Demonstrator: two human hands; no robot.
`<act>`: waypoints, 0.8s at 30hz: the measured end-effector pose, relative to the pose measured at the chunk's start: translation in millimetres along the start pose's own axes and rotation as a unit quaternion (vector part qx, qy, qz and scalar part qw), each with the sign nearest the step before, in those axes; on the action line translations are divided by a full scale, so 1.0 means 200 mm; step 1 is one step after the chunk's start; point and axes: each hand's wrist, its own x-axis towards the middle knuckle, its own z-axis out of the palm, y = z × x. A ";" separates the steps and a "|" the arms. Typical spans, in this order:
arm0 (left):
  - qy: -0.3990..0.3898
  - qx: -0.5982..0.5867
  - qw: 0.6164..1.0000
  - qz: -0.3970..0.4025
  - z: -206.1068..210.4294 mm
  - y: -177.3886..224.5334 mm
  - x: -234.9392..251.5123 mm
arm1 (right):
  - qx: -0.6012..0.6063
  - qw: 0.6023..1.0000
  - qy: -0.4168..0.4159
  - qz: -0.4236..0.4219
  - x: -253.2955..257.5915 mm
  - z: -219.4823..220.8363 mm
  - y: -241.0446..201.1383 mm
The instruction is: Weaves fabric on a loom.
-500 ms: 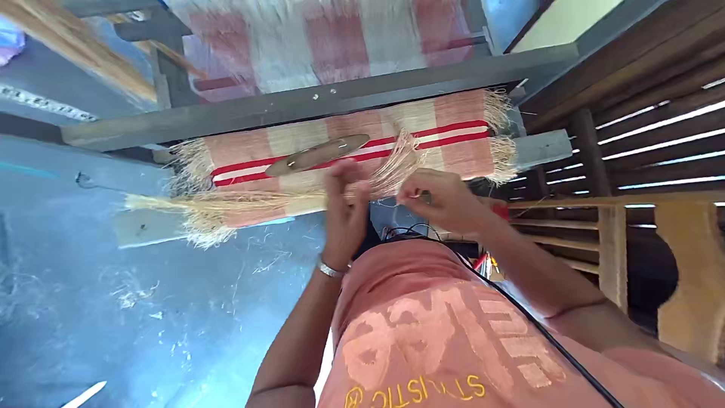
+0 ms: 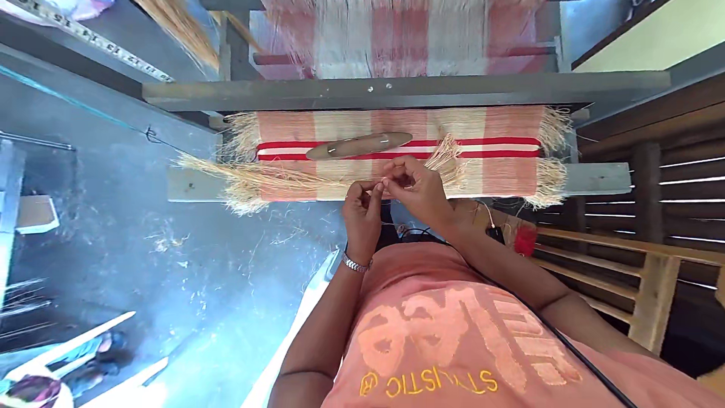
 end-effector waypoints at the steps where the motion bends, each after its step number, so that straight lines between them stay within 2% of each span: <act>1: -0.003 0.024 1.000 0.004 -0.02 -0.01 0.02 | -0.004 1.000 -0.005 0.005 0.01 0.00 0.00; 4: -0.028 0.149 0.988 0.019 -0.12 -0.03 0.16 | -0.006 1.000 -0.015 -0.001 0.12 0.04 0.07; 6: -0.040 0.249 0.968 0.004 -0.23 -0.07 0.35 | -0.099 0.993 -0.059 -0.001 0.24 0.06 0.14; 9: -0.059 0.332 0.939 -0.066 -0.35 -0.15 0.61 | -0.314 0.941 -0.126 -0.012 0.41 0.09 0.28; 11: -0.083 0.359 0.922 -0.119 -0.37 -0.18 0.70 | -0.395 0.903 -0.168 0.011 0.47 0.12 0.34; 14: -0.109 0.384 0.907 -0.133 -0.37 -0.18 0.75 | -0.424 0.886 -0.187 0.013 0.48 0.15 0.40; 18: -0.149 0.407 0.892 -0.128 -0.38 -0.17 0.78 | -0.431 0.885 -0.175 0.004 0.46 0.18 0.44; 22: -0.161 0.446 0.870 -0.135 -0.35 -0.14 0.82 | -0.436 0.881 -0.184 0.009 0.46 0.18 0.41; 24: -0.163 0.487 0.845 -0.148 -0.33 -0.12 0.83 | -0.441 0.875 -0.198 0.013 0.45 0.17 0.35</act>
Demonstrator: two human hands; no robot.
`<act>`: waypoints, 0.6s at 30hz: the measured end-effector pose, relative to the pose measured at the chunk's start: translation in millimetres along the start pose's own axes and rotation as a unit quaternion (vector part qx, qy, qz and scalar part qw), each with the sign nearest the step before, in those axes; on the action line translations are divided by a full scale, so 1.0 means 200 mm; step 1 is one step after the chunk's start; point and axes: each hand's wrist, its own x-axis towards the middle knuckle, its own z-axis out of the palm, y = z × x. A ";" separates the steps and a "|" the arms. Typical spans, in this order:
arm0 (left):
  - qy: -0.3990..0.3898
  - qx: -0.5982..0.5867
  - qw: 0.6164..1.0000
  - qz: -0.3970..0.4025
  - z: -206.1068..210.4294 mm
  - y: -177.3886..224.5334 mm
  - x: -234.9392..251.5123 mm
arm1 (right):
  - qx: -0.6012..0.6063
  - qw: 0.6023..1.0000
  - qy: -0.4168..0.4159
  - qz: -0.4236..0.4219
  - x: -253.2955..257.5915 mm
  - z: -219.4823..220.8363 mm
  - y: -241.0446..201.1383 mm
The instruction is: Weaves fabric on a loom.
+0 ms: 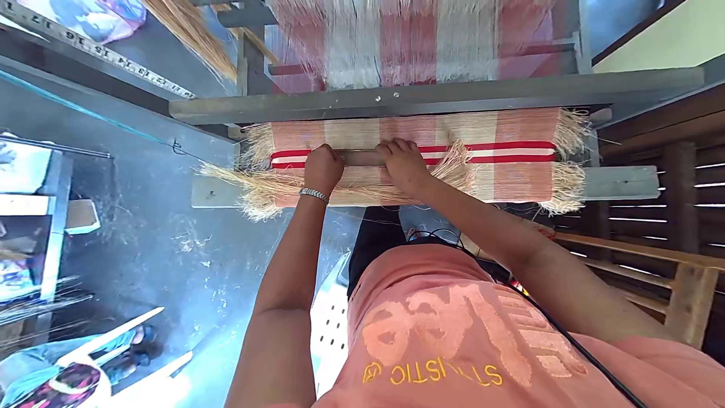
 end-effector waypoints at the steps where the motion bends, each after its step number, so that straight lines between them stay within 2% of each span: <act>1: -0.003 0.034 0.999 -0.009 -0.01 0.02 -0.01 | -0.002 1.000 -0.014 0.001 -0.01 -0.04 -0.02; 3: 0.000 0.083 0.996 0.009 -0.04 0.01 -0.03 | 0.012 0.999 -0.040 -0.003 -0.06 -0.12 -0.03; 5: 0.027 0.073 0.993 0.093 -0.04 -0.07 -0.06 | 0.065 0.997 -0.046 -0.019 -0.14 -0.20 0.00; 7: 0.055 -0.012 0.982 0.181 -0.05 -0.16 -0.09 | 0.119 0.988 -0.094 -0.039 -0.19 -0.29 0.08; 9: 0.069 -0.155 0.960 0.225 -0.05 -0.19 -0.15 | 0.190 0.972 -0.119 -0.064 -0.24 -0.36 0.17; 12: 0.129 -0.379 0.890 0.218 0.05 -0.16 -0.26 | 0.259 0.959 -0.090 -0.073 -0.33 -0.41 0.21; 15: 0.201 -0.535 0.802 0.171 0.19 -0.06 -0.39 | 0.258 0.964 -0.041 -0.048 -0.43 -0.40 0.14; 18: 0.194 -0.635 0.744 0.078 0.27 0.07 -0.49 | 0.211 0.976 0.016 -0.045 -0.49 -0.35 0.09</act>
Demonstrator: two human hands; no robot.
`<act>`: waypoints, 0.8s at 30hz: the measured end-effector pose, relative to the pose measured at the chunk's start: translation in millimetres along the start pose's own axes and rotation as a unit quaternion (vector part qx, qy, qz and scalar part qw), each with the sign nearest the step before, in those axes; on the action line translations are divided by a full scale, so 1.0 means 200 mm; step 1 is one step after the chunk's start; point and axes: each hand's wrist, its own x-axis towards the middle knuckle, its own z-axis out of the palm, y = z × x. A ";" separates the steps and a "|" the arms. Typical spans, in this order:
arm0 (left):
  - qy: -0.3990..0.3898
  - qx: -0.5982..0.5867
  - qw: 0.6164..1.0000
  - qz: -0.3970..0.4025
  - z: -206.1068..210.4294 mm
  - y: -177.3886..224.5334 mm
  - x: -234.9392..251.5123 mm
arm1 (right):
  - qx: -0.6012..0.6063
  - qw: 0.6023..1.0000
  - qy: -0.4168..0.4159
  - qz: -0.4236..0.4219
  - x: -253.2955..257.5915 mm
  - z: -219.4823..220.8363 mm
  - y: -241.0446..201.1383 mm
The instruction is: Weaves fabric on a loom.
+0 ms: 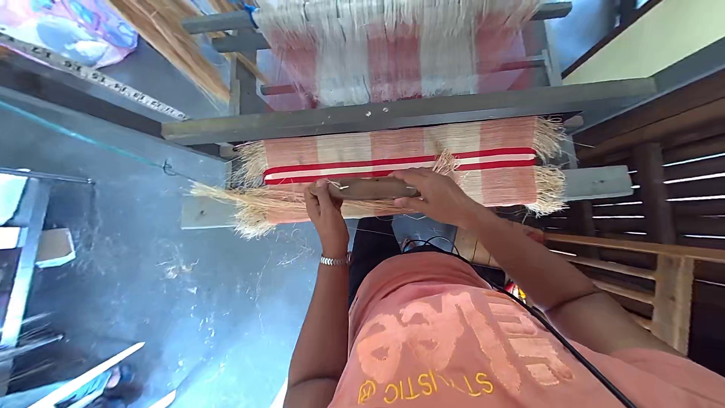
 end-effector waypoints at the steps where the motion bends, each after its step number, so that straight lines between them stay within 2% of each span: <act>1: 0.008 -0.011 0.999 -0.036 0.02 0.00 -0.02 | -0.021 1.000 0.014 -0.009 -0.01 0.02 0.01; 3: -0.007 -0.029 0.996 -0.089 0.03 0.00 -0.02 | -0.042 0.998 0.032 -0.024 -0.04 0.05 0.05; 6: -0.025 -0.041 0.992 -0.117 -0.03 0.01 0.02 | -0.024 0.997 0.075 -0.019 -0.10 -0.03 0.16; 8: 0.007 -0.052 0.991 -0.126 -0.09 0.03 0.07 | -0.056 0.980 0.185 0.043 -0.15 -0.19 0.37; 10: 0.049 -0.065 0.986 -0.143 -0.16 0.05 0.12 | -0.068 0.926 0.338 0.153 -0.22 -0.42 0.65; 12: 0.083 -0.085 0.979 -0.166 -0.19 0.04 0.16 | -0.021 0.853 0.442 0.275 -0.28 -0.63 0.88; 14: 0.107 -0.100 0.972 -0.186 -0.20 0.04 0.19 | 0.032 0.816 0.460 0.350 -0.27 -0.75 1.01; 20: 0.163 -0.112 0.960 -0.200 -0.21 0.08 0.33 | 0.050 0.836 0.424 0.346 -0.19 -0.76 1.18; 24: 0.170 -0.097 0.970 -0.146 -0.28 0.11 0.53 | 0.030 0.835 0.439 0.330 0.00 -0.83 1.27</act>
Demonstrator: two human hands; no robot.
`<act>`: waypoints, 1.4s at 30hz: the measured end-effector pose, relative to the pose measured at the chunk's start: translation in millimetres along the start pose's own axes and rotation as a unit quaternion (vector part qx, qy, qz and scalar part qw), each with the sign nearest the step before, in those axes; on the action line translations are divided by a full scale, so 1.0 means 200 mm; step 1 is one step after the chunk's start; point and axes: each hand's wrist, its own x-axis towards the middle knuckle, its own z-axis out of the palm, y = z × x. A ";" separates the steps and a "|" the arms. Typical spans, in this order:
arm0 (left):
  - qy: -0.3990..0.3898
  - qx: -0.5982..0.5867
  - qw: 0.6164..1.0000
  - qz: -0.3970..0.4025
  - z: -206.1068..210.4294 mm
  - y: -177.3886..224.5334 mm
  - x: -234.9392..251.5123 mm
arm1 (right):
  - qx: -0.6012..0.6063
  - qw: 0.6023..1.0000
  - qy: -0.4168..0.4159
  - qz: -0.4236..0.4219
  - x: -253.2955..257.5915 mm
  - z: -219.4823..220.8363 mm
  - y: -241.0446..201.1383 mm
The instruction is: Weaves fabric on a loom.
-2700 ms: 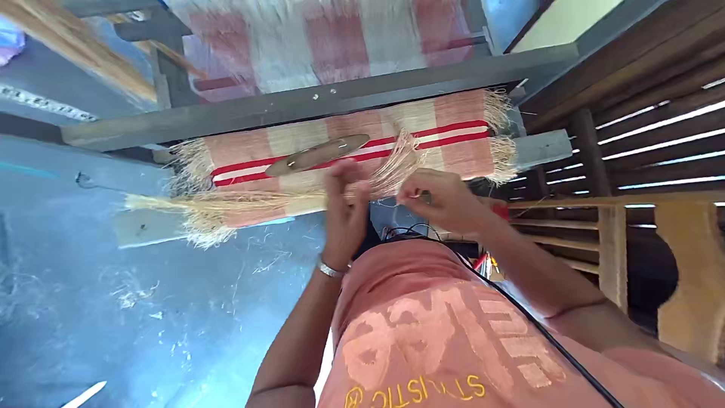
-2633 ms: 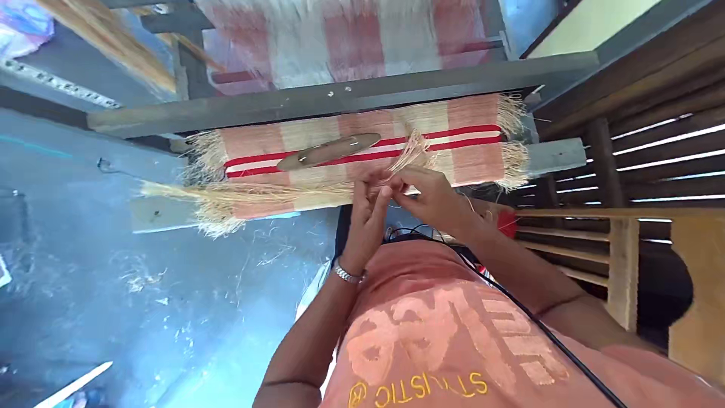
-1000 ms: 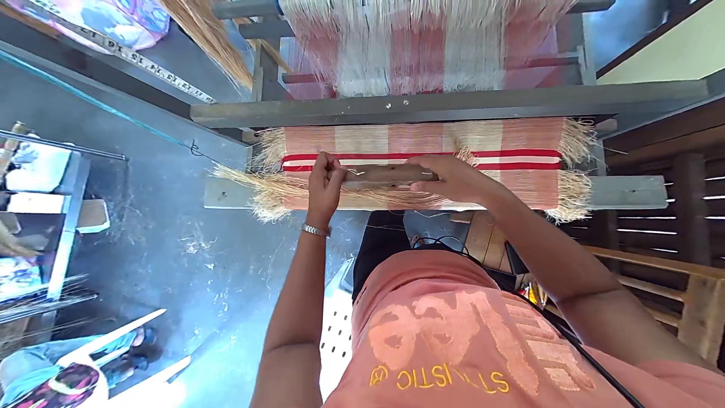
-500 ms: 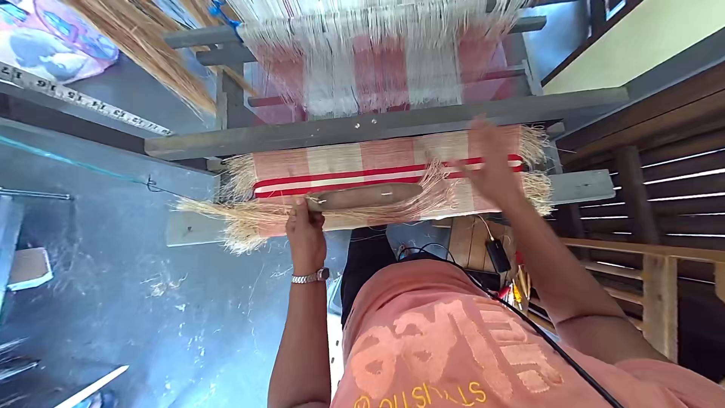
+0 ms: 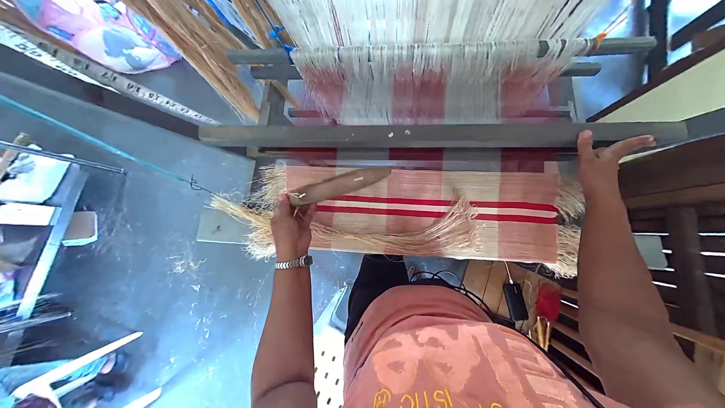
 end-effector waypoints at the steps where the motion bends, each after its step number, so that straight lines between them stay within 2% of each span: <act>1: -0.002 0.005 1.000 0.024 -0.01 0.04 0.06 | 0.003 1.000 0.011 -0.011 0.07 0.04 -0.02; 4: 0.017 0.023 0.995 0.093 -0.06 0.18 0.30 | 0.017 0.998 0.040 -0.049 0.30 0.16 -0.09; 6: 0.075 0.008 0.988 0.136 -0.11 0.26 0.48 | 0.037 0.995 0.053 -0.078 0.44 0.22 -0.12; 9: 0.149 -0.019 0.975 0.165 -0.20 0.32 0.75 | 0.028 0.996 0.048 -0.071 0.57 0.25 -0.17; 12: 0.196 -0.033 0.966 0.165 -0.20 0.32 0.93 | 0.021 0.996 0.061 -0.063 0.57 0.26 -0.20; 15: 0.206 -0.012 0.965 0.160 -0.13 0.31 1.05 | -0.001 0.993 0.099 -0.059 0.51 0.27 -0.21; 17: 0.202 0.004 0.967 0.155 -0.07 0.30 1.10 | 0.026 0.991 0.122 -0.041 0.50 0.29 -0.19; 19: 0.187 0.003 0.971 0.151 -0.02 0.29 1.16 | 0.069 0.994 0.087 0.006 0.50 0.27 -0.19; 23: 0.160 0.004 0.978 0.135 0.04 0.26 1.26 | 0.065 0.985 -0.024 0.160 0.48 0.21 -0.22; 30: 0.163 0.019 0.978 0.127 0.21 0.16 1.35 | 0.164 0.950 -0.122 0.234 0.48 0.19 -0.23; 32: 0.133 0.054 0.983 0.117 0.29 0.14 1.32 | 0.175 0.947 -0.135 0.233 0.49 0.20 -0.21; 34: 0.023 0.162 0.984 0.070 0.37 0.15 1.21 | 0.180 0.944 -0.149 0.234 0.48 0.19 -0.23; 35: -0.061 0.247 0.967 0.026 0.40 0.18 1.16 | 0.181 0.942 -0.158 0.233 0.47 0.19 -0.24; 37: -0.209 0.397 0.892 -0.049 0.42 0.25 1.10 | 0.190 0.936 -0.177 0.238 0.47 0.19 -0.24; 38: -0.235 0.437 0.866 -0.059 0.41 0.26 1.10 | 0.196 0.933 -0.184 0.240 0.47 0.19 -0.24; 39: -0.232 0.454 0.859 -0.053 0.38 0.27 1.10 | 0.203 0.929 -0.192 0.242 0.47 0.19 -0.23; 42: -0.206 0.455 0.866 -0.021 0.30 0.27 1.07 | 0.229 0.917 -0.211 0.248 0.46 0.19 -0.25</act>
